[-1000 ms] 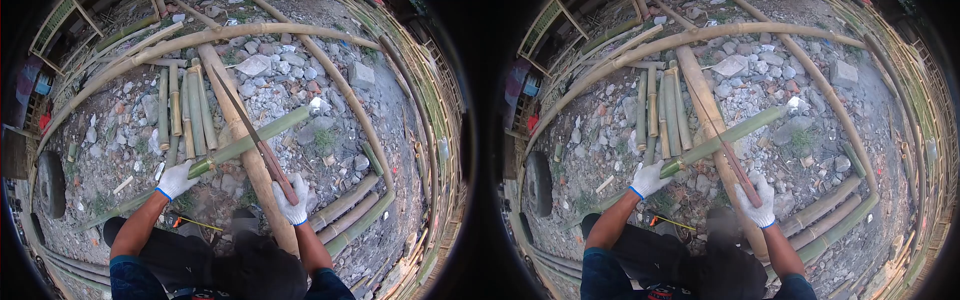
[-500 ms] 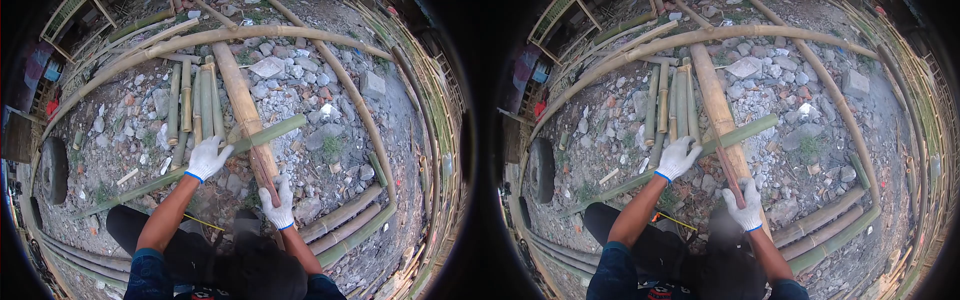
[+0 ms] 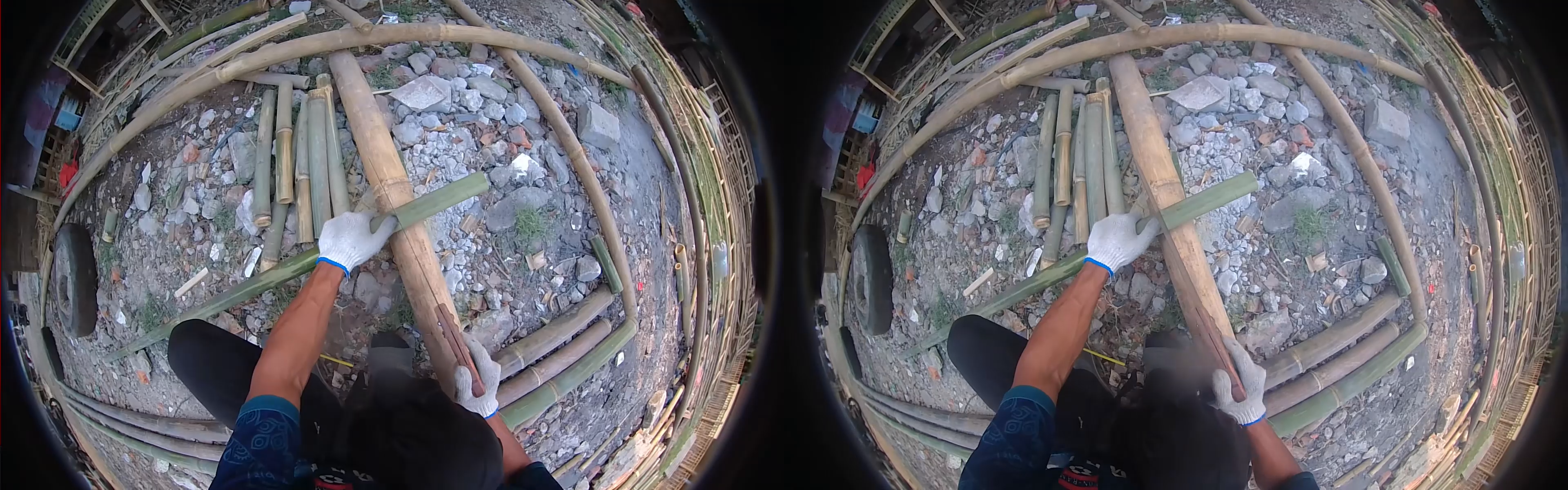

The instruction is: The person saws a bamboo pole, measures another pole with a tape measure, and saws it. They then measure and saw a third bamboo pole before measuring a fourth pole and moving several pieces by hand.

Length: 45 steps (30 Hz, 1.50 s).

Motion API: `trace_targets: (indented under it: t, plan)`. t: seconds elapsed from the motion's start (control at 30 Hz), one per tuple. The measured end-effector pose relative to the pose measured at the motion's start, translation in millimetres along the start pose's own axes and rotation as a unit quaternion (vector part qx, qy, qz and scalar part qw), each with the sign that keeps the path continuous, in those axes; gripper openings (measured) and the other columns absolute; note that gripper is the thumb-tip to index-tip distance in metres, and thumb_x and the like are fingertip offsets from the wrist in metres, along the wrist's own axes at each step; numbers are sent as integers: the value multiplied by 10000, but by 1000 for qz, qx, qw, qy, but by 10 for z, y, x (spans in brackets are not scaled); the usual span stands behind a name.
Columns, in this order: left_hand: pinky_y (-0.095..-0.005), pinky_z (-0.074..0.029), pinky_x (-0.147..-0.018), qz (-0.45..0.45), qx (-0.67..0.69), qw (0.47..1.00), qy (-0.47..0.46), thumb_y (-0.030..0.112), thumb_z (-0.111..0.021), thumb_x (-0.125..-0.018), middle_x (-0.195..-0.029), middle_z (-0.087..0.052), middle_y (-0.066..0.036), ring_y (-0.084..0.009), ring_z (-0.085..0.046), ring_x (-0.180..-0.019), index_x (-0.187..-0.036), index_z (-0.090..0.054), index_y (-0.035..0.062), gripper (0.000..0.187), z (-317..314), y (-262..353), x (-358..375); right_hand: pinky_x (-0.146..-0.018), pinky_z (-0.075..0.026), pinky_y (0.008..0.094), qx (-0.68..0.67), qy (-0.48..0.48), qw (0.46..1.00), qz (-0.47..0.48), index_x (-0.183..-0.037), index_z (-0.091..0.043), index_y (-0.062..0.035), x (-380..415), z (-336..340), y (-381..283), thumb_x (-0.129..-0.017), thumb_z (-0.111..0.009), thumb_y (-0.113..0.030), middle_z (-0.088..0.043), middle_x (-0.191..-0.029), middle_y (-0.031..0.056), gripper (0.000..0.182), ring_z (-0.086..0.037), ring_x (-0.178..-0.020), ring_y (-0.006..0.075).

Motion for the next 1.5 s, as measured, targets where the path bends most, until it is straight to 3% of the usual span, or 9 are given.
trace_targets:
  t: [0.13,0.23,0.33,0.6,0.87,1.13,1.3,1.43,1.5]
  plan:
    - [-518,-588,-848,31,13,999,-24,700,-488,-967,-961,-767,-251,-421,-750,-951,-1113,-805,78,713,6,-17,0,-824,-604,428,-12,-29,998,-57,-1375,-610,35,21,23,74,-925,-707,-371,-759,-1061,250,614,-774,-960,415]
    - [-541,-580,-836,26,6,999,-17,645,-537,-960,-940,-750,-275,-449,-738,-940,-1062,-800,51,658,58,52,29,-819,-607,441,-2,24,999,30,-1382,-611,29,-531,-254,-63,-894,-741,-247,-754,-1085,266,576,-772,-948,417]
    - [-538,-579,-849,47,12,998,-28,659,-541,-954,-953,-752,-271,-447,-735,-965,-1062,-801,59,663,14,-23,-15,-829,-609,442,-20,12,1000,9,-1393,-607,25,-985,-486,-160,-874,-734,-181,-747,-1115,275,573,-767,-963,423]
    - [-503,-586,-875,59,8,998,-37,756,-501,-935,-983,-765,-265,-420,-751,-983,-1139,-800,57,787,-20,-113,-69,-857,-610,423,3,-19,1000,-2,-1379,-616,38,38,84,42,-923,-701,-321,-757,-1112,263,586,-774,-986,414]
    - [-534,-580,-832,45,13,999,0,692,-535,-951,-939,-749,-282,-448,-738,-943,-1109,-799,61,702,5,-80,-16,-787,-599,444,-18,44,998,49,-1359,-634,9,-1253,-536,-306,-925,-729,-166,-727,-1060,298,477,-740,-939,473]
    - [-511,-593,-835,54,11,998,-27,785,-481,-934,-948,-758,-281,-438,-751,-945,-1109,-803,49,822,-39,-172,-46,-941,-594,413,-18,-42,998,-39,-1393,-613,46,-16,97,16,-942,-688,-303,-760,-1146,264,575,-769,-1061,398]
    - [-513,-590,-839,54,-3,999,-7,787,-483,-933,-932,-760,-267,-432,-752,-948,-1087,-805,54,816,-10,-79,12,-810,-597,444,32,52,997,57,-1355,-654,6,-1393,-610,-256,-935,-709,-232,-742,-1097,283,486,-740,-983,465]
    - [-526,-576,-863,41,16,999,-26,763,-480,-942,-963,-757,-273,-442,-739,-980,-1104,-803,61,789,48,-166,-70,-867,-590,445,-18,15,1000,-6,-1363,-646,12,-1133,-481,-238,-945,-708,-210,-736,-1122,294,478,-732,-1039,466]
    - [-524,-570,-875,58,22,996,-61,750,-482,-946,-981,-756,-277,-444,-735,-988,-1106,-808,70,771,49,-202,-128,-949,-585,417,-13,0,1000,-13,-1378,-615,70,-512,-219,-43,-952,-690,-272,-751,-1172,270,552,-760,-1092,391]
Point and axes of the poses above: each hand's wrist, its own x-axis away from the middle knuckle, its own z-axis out of the back of the hand, y = z × x, the point moved 10 cm from there along -x, towards the middle knuckle
